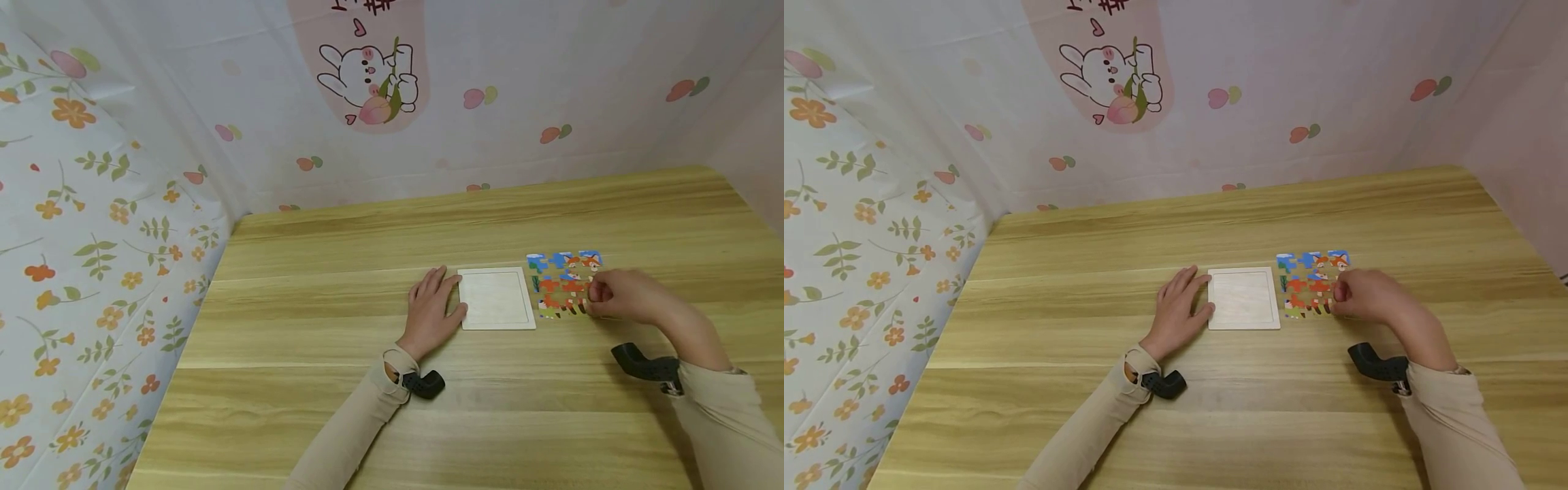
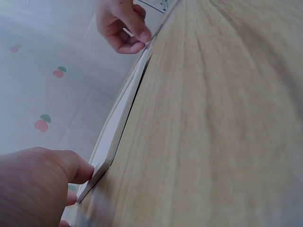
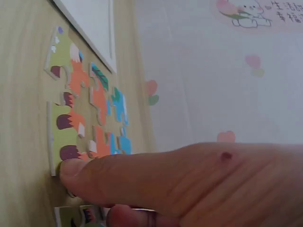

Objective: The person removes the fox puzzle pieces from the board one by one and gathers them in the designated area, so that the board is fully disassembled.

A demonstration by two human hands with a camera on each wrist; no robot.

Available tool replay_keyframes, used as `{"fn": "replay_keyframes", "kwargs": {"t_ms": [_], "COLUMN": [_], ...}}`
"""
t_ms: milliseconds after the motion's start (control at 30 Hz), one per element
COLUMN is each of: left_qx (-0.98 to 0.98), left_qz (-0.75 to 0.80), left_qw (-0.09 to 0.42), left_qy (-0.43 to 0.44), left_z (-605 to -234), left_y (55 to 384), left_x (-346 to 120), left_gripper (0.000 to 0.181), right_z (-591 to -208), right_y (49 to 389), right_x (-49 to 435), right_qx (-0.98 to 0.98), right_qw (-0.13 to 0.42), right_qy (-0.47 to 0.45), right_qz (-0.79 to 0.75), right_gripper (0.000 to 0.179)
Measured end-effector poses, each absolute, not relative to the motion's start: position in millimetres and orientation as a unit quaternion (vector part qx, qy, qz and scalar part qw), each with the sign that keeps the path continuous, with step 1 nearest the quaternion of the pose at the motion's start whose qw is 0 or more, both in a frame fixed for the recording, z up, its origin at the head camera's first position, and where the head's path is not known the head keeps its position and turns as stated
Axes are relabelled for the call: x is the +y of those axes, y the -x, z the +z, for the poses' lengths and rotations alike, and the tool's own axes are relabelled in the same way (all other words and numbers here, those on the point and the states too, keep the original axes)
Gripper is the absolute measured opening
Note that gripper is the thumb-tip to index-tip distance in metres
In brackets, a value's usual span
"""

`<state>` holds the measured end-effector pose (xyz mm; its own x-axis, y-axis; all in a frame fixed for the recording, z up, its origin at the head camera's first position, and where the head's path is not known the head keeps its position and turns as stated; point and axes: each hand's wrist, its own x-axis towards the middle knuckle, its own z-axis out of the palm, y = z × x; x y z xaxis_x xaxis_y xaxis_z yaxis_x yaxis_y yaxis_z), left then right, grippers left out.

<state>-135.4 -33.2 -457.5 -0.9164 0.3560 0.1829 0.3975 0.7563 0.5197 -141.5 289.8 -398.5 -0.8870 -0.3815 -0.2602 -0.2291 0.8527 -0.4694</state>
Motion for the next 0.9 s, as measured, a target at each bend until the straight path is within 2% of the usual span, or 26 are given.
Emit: {"fn": "replay_keyframes", "kwargs": {"t_ms": [133, 300, 533, 900], "left_qx": [-0.932, -0.929, -0.936, -0.939], "left_qz": [-0.296, -0.300, -0.287, -0.280], "left_qw": [0.043, 0.052, 0.038, 0.037], "left_qy": [0.206, 0.211, 0.200, 0.199], "left_z": [-457.7, -458.0, -458.5, -459.8], "left_y": [135.4, 135.1, 135.6, 136.6], "left_x": [-32.9, -33.0, -33.2, -33.0], "left_gripper": [0.046, 0.045, 0.046, 0.046], "right_z": [-398.7, -397.5, -401.3, -397.6], "right_y": [141.4, 142.7, 144.2, 142.8], "right_x": [290.5, 291.0, 291.1, 298.0], "right_qx": [0.944, 0.950, 0.949, 0.952], "right_qw": [0.188, 0.179, 0.181, 0.177], "right_qy": [0.158, 0.148, 0.156, 0.143], "right_qz": [-0.222, -0.207, -0.205, -0.207], "right_gripper": [0.018, 0.019, 0.023, 0.018]}}
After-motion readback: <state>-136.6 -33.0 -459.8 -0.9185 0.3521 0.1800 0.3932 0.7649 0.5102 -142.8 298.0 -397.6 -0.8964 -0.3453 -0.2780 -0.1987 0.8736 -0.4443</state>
